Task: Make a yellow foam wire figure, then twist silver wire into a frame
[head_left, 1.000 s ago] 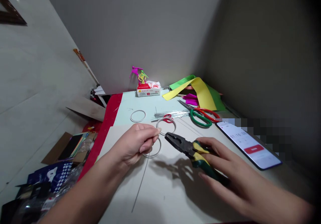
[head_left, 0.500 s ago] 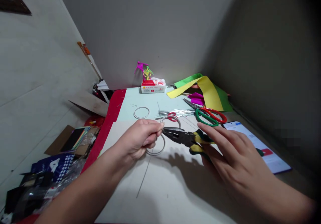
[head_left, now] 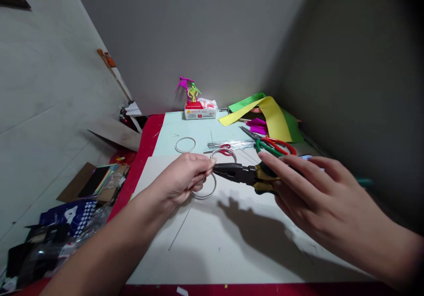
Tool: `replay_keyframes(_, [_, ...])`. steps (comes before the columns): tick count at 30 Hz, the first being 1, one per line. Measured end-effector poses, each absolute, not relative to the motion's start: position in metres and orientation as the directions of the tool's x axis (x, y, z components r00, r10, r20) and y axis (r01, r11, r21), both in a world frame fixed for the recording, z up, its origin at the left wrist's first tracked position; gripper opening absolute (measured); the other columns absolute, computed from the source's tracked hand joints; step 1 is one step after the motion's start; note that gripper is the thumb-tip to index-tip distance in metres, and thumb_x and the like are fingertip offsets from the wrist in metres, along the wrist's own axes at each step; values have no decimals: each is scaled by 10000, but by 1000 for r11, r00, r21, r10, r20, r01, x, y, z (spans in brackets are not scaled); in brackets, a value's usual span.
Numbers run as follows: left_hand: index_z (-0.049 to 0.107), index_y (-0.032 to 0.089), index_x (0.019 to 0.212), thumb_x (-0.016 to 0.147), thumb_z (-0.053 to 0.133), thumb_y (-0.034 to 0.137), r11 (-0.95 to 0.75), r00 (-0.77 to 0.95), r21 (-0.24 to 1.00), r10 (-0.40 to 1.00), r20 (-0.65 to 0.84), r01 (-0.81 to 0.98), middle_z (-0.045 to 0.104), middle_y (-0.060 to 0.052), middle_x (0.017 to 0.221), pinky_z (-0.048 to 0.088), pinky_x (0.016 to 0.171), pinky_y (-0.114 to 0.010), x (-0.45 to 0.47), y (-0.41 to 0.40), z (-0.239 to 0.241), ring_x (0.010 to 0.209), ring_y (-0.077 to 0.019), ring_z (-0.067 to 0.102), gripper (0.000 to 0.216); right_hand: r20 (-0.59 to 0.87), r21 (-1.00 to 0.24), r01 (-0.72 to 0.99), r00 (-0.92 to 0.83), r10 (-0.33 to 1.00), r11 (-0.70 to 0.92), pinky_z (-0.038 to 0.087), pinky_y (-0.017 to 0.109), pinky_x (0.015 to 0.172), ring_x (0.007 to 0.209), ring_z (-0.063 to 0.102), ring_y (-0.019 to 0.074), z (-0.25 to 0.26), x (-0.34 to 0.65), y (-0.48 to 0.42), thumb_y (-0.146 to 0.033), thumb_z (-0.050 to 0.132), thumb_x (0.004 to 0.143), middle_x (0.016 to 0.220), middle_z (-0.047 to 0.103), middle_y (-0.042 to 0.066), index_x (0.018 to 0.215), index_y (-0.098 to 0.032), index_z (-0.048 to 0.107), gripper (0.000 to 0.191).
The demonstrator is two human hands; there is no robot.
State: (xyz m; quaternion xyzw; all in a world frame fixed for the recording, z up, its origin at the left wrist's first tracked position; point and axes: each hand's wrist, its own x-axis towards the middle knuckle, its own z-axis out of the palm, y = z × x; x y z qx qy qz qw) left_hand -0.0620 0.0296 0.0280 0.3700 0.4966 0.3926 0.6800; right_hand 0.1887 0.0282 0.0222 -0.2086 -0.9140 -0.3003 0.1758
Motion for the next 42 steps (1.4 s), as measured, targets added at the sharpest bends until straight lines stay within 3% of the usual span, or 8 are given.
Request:
replay_keyframes(5, [455,161,465,711,662,244,417,198,894,902,-384,-163,261,98,299,100,388,-194,-61,29,27,310,-6,130,331,450,404,504,-836,314,764,378,486,736,1008,600,370,32,188,23,-96,418,879,1320,575,97,1054,-178,638,293])
replay_keyframes(10, [446,170,473,707,664,251,403,203,904,906,-372,-141,276,92,342,104,394,-210,-63,28,25,329,-17,160,330,400,475,489,-860,315,731,394,531,768,967,594,388,34,187,19,-118,421,882,1340,541,165,1106,-99,613,296])
replay_keyframes(17, [439,172,483,682,686,285,353,173,931,927,-334,-94,329,76,413,117,405,-225,-65,27,24,359,-27,209,337,373,516,481,-871,320,709,431,523,747,865,592,339,32,184,17,-167,415,885,1284,579,149,877,-155,672,258])
replay_keyframes(25, [426,183,485,730,634,291,300,171,953,942,-288,-44,310,79,402,119,424,-241,-66,25,24,376,-44,199,339,326,520,455,-888,325,723,452,502,676,824,600,320,29,187,17,-174,376,906,1338,527,200,831,-123,658,296])
replay_keyframes(33, [406,186,515,793,558,281,235,176,972,958,-227,-23,304,78,463,93,443,-264,-61,19,26,418,-58,172,330,345,382,460,-875,338,802,531,480,658,882,658,347,33,184,14,-150,408,888,1225,611,238,829,-88,706,309])
replay_keyframes(39, [366,195,551,841,543,334,169,178,985,969,-169,11,249,90,482,85,446,-268,-58,15,22,446,-68,129,367,363,60,528,-802,475,847,599,460,710,913,676,330,33,187,11,-211,465,856,1150,670,173,892,-116,709,265])
replay_keyframes(42, [378,190,552,847,538,338,114,155,992,981,-120,48,260,86,489,107,444,-258,-57,14,21,454,-69,148,367,319,-113,505,-797,513,856,602,368,803,1004,664,282,38,191,12,-220,475,866,1179,660,122,959,-171,688,238])
